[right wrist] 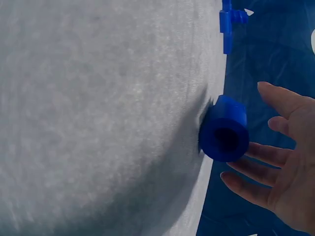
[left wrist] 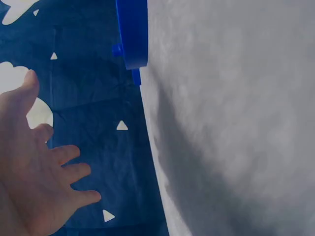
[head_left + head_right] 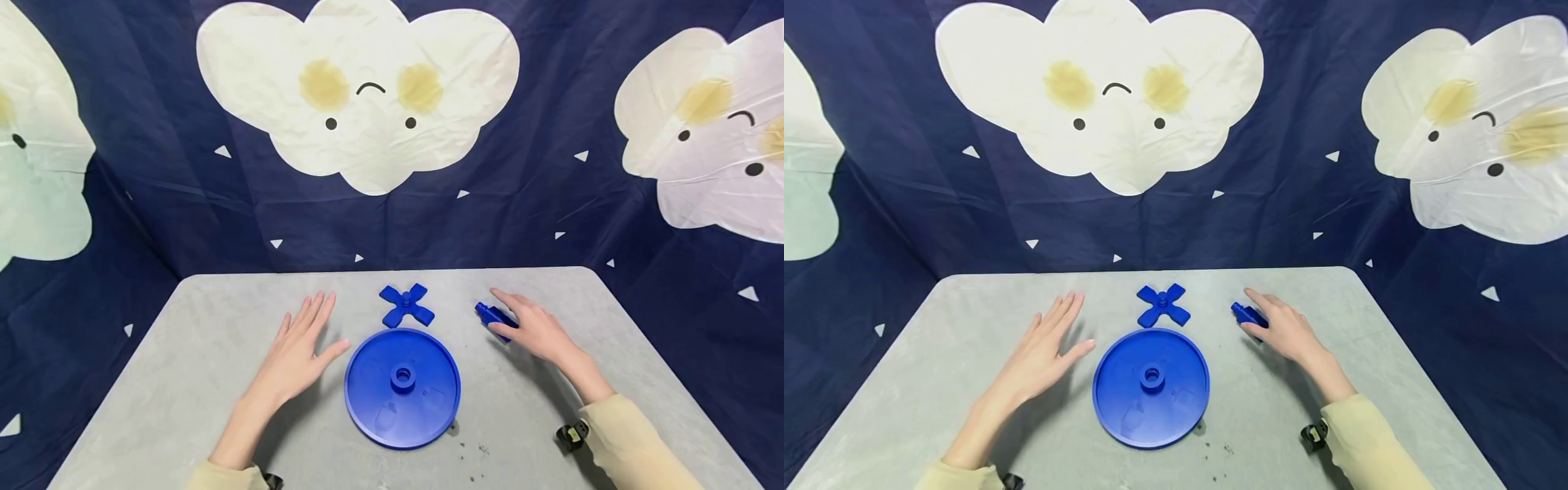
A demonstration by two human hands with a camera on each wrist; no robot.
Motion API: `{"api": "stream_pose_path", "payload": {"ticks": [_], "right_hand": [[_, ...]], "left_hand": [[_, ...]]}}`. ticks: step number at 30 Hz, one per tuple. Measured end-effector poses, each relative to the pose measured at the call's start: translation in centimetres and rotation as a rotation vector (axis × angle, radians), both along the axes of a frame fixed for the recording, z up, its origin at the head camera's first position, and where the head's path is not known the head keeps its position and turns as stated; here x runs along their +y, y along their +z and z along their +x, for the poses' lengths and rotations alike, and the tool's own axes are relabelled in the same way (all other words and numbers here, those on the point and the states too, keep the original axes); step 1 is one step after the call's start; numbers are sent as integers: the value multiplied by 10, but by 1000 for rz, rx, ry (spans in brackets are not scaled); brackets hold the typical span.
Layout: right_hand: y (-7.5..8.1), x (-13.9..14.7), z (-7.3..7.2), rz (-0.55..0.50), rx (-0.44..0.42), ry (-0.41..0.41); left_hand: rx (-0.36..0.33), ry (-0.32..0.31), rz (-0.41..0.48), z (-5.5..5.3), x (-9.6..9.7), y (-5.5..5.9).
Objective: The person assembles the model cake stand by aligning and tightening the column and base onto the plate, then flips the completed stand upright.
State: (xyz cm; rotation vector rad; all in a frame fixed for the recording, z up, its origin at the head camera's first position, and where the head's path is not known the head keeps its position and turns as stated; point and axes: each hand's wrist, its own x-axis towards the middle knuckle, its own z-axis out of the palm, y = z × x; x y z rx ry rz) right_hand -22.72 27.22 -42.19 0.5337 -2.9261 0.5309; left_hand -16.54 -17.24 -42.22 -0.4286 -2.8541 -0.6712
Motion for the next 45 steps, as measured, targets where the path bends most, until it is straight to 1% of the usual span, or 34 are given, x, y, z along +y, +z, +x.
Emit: {"api": "stream_pose_path", "payload": {"ticks": [6,13,15,18,23,28,35,41,45], "right_hand": [[-6,2,-4,14,-47,20],[-11,1,-5,46,-69,58],[-12,1,-6,54,-77,64],[-13,0,-7,61,-91,65],[-14,-1,-7,48,-82,67],[-14,-1,-7,8,-51,72],[-8,-1,-8,-58,-18,73],[3,-6,-7,-130,-17,-1],[11,-8,-6,-164,-5,-30]], "left_hand": [[-11,12,16,4,6,-4],[-29,13,26,11,13,-3],[-44,13,24,13,15,-3],[-50,8,27,16,18,-3],[-64,0,44,23,21,-2],[-88,-8,34,27,20,-2],[-133,-24,25,29,21,-2],[-174,-44,13,33,22,-1],[-199,-42,9,35,23,1]]}}
